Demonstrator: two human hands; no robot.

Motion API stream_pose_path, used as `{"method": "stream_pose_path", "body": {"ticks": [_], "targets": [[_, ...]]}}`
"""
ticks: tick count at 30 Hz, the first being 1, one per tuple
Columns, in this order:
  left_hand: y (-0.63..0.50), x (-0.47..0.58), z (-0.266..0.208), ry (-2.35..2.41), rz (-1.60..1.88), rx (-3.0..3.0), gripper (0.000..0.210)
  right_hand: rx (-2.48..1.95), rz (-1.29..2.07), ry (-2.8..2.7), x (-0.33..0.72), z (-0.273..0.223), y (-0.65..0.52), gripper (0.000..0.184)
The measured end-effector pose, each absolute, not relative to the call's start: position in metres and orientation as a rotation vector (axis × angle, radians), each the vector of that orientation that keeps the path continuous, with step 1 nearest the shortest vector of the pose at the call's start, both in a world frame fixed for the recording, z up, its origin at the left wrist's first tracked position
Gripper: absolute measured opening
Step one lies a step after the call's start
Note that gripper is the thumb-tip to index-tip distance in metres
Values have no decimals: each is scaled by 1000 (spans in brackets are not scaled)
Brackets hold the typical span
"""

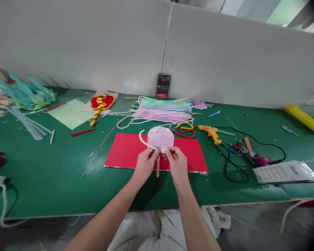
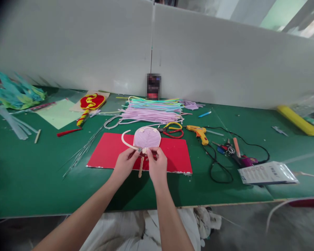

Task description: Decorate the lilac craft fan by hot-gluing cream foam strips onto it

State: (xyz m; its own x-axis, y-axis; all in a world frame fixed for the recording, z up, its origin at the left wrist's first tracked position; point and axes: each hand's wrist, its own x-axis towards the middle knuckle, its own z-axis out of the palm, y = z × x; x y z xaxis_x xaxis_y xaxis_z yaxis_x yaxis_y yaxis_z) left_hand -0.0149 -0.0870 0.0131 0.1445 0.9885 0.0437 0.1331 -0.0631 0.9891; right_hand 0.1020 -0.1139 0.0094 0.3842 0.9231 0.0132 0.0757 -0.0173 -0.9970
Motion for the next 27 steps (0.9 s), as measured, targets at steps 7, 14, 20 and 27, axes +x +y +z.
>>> {"method": "stream_pose_path", "body": {"ticks": [7, 14, 20, 27], "targets": [[-73, -26, 20, 1037, 945, 1555, 20, -1414, 936, -1037, 109, 20, -112, 19], [-69, -27, 28, 1006, 967, 1643, 17, -1326, 1000, -975, 107, 23, -113, 21], [-75, -21, 23, 1058, 1068, 1641, 15, -1289, 963, -878, 96, 20, -116, 20], [-72, -19, 24, 1095, 1021, 1649, 14, -1302, 964, -879, 99, 16, -117, 19]]}}
